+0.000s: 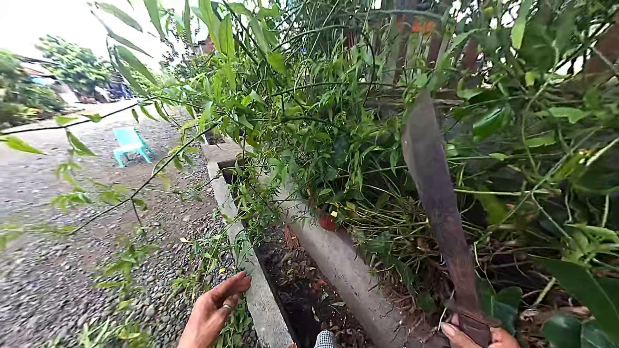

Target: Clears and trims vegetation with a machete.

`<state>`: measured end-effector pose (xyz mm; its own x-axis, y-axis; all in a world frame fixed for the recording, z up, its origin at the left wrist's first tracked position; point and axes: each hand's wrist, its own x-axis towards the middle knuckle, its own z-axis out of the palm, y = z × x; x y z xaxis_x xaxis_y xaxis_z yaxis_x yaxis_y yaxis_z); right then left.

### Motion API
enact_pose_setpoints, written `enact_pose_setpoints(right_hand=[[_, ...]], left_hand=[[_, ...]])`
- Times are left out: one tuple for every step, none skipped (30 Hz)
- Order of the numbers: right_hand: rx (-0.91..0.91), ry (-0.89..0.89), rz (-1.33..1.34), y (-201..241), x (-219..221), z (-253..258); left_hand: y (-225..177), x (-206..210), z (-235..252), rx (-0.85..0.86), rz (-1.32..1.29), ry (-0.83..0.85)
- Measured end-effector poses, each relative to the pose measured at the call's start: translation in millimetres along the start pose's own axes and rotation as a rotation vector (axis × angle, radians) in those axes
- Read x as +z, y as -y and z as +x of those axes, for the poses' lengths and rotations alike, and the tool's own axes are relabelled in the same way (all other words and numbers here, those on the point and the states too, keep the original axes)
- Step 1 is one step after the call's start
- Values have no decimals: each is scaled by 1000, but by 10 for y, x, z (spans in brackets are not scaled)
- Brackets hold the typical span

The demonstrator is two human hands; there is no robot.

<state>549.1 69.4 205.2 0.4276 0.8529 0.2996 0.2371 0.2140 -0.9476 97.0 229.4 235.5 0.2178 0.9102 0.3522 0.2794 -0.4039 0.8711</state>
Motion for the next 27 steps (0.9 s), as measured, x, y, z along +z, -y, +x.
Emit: enact_pose_setpoints(right_hand=[[-35, -20, -91, 65, 32, 107], [-74, -37, -179, 143, 76, 234], [-112, -53, -263, 233, 136, 373], [-157, -69, -340, 316, 204, 522], [-203, -81, -405, 411, 278, 675], [-236, -77, -452, 524, 349, 833], [-260, -67, -495, 647, 415, 999], [-272, -57, -530, 784, 475, 1159], [-267, -46, -565, 913, 524, 1316], [-257, -37, -593, 1020, 560, 1465], [-241, -29, -613, 1104, 585, 1599], [-231, -25, -619, 1162, 602, 1712], [-220, -19, -617, 1200, 611, 1793], [-208, -15, -610, 1213, 608, 1847], [-202, -11, -596, 1202, 594, 1867], [-202, -10, -572, 1165, 570, 1861], [-207, -15, -545, 1105, 539, 1845], [-216, -26, -513, 1034, 503, 1816], [-225, -40, -484, 966, 463, 1772], [-223, -52, -456, 905, 420, 1717], [-207, -62, -429, 848, 378, 1653], [-186, -71, -403, 797, 342, 1578], [-163, -82, -376, 745, 314, 1499], [-136, -82, -339, 698, 287, 1414], [-116, -81, -300, 644, 262, 1336], [-93, -74, -262, 583, 235, 1262], [-60, -64, -230, 531, 208, 1187]], left_hand=[[-75, 81, 188, 40, 2, -9], [-181, 155, 364, 62, -2, 2], [-304, 225, 527, 74, -7, 24], [-428, 297, 675, 82, -8, 47], [-547, 367, 807, 89, -10, 76], [-651, 439, 928, 102, -10, 99], [-751, 509, 1038, 115, -11, 114], [-848, 571, 1137, 128, -15, 126], [-946, 620, 1229, 134, -16, 136], [-1042, 658, 1320, 131, -18, 142], [-1137, 681, 1411, 122, -25, 146], [-1230, 692, 1500, 109, -35, 143], [-1311, 697, 1589, 103, -40, 135], [-1379, 698, 1679, 107, -39, 128], [-1431, 704, 1769, 116, -37, 124], [-1469, 721, 1857, 131, -40, 122], [-1497, 744, 1946, 145, -51, 123], [-1520, 778, 2038, 155, -71, 123], [-1540, 824, 2135, 163, -93, 120], [-1556, 879, 2238, 174, -116, 113], [-1559, 945, 2358, 189, -142, 93], [-1572, 1013, 2471, 202, -174, 64], [-1600, 1076, 2579, 209, -219, 31], [-1642, 1131, 2693, 215, -278, 3], [-1683, 1173, 2803, 220, -331, -24], [-1722, 1203, 2900, 229, -376, -49], [-1763, 1226, 2983, 240, -420, -71]])
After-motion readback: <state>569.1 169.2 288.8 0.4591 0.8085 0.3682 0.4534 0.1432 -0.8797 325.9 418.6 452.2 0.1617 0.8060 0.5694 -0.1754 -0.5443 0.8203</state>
